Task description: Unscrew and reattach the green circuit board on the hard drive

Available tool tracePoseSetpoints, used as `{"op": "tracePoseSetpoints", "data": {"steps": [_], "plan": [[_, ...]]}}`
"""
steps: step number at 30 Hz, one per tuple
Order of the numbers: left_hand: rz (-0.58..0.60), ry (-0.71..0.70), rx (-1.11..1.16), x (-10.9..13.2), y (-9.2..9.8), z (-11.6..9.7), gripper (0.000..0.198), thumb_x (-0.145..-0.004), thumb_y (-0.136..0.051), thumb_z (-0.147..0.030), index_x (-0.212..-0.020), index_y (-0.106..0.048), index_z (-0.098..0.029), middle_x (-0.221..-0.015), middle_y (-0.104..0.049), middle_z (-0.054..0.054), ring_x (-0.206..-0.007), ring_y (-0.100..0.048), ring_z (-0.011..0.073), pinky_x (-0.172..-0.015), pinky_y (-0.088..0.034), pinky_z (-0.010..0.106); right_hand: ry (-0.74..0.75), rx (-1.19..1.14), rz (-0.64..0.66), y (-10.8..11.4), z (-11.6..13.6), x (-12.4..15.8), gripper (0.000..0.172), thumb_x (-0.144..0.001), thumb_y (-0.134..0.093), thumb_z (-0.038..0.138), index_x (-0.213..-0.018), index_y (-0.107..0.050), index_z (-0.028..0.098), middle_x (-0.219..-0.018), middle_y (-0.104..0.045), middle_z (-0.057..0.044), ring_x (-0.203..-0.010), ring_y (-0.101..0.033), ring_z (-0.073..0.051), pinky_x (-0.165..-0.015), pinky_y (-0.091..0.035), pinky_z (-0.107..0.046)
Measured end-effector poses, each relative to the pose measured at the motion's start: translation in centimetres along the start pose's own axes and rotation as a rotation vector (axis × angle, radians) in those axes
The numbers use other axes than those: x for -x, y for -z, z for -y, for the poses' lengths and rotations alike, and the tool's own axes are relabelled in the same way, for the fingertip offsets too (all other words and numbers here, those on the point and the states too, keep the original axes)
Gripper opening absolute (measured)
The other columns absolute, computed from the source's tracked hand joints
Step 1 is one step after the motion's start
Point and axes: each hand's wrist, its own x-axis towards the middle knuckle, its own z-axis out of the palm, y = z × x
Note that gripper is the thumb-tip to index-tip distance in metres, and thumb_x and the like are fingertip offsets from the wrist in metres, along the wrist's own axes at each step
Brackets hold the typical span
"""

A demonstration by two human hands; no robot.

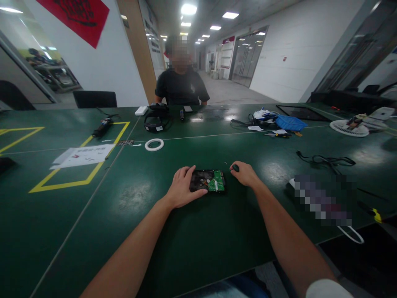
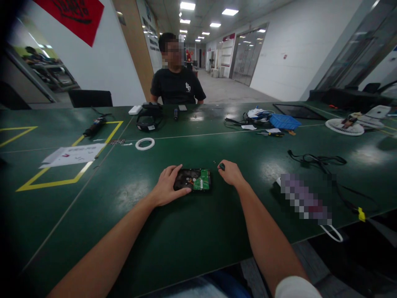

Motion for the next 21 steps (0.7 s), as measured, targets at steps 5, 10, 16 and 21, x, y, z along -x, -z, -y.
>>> {"op": "tracePoseSetpoints", "data": {"steps": [5, 10, 16, 21], "plan": [[-0.075, 0.130, 0.067, 0.2, 0.2, -0.9, 0.050, -0.098, -0.043, -0.062, -0.120, -0.060, -0.020, -0.091, -0.065, 0.007, -0.092, -0.061, 0.0274, -0.087, -0.049, 0.046, -0.009, -0.110, 0.028, 1.1, 0.1, 0.2, 0.009, -0.081, -0.067, 0.020, -0.089, -0.071, 0.022, -0.092, -0.072, -0.003, -0.085, -0.065, -0.018, -0.075, -0.046, -0.028], [-0.049, 0.044, 0.080, 0.0, -0.4, -1.6, 0.039, -0.105, -0.033, -0.046, -0.106, -0.065, -0.023, -0.093, -0.069, 0.006, -0.089, -0.064, 0.0246, -0.087, -0.049, 0.043, 0.122, -0.349, 0.160, 2.1, 2.2, 0.9, 0.013, -0.081, -0.068, 0.029, -0.090, -0.070, 0.021, -0.087, -0.071, -0.001, -0.081, -0.063, -0.016, -0.071, -0.046, -0.026], [-0.038, -0.120, 0.148, -0.4, -0.5, -3.6, 0.045, -0.102, -0.044, -0.048, -0.138, -0.057, -0.025, -0.138, -0.057, 0.011, -0.129, -0.050, 0.0289, -0.108, -0.043, 0.049, 0.210, -0.329, 0.242, 2.6, 3.8, 1.5, 0.009, -0.080, -0.069, 0.026, -0.086, -0.071, 0.020, -0.085, -0.071, 0.000, -0.080, -0.062, -0.015, -0.072, -0.045, -0.025], [0.106, -0.241, 0.112, -0.6, -0.5, -4.4, 0.060, -0.098, -0.050, -0.055, -0.151, -0.044, -0.029, -0.161, -0.036, 0.007, -0.145, -0.033, 0.0337, -0.117, -0.033, 0.057, 0.245, -0.300, 0.244, 2.6, 4.1, 1.7, 0.008, -0.079, -0.069, 0.024, -0.086, -0.072, 0.021, -0.087, -0.072, -0.001, -0.082, -0.064, -0.016, -0.075, -0.045, -0.026]]}}
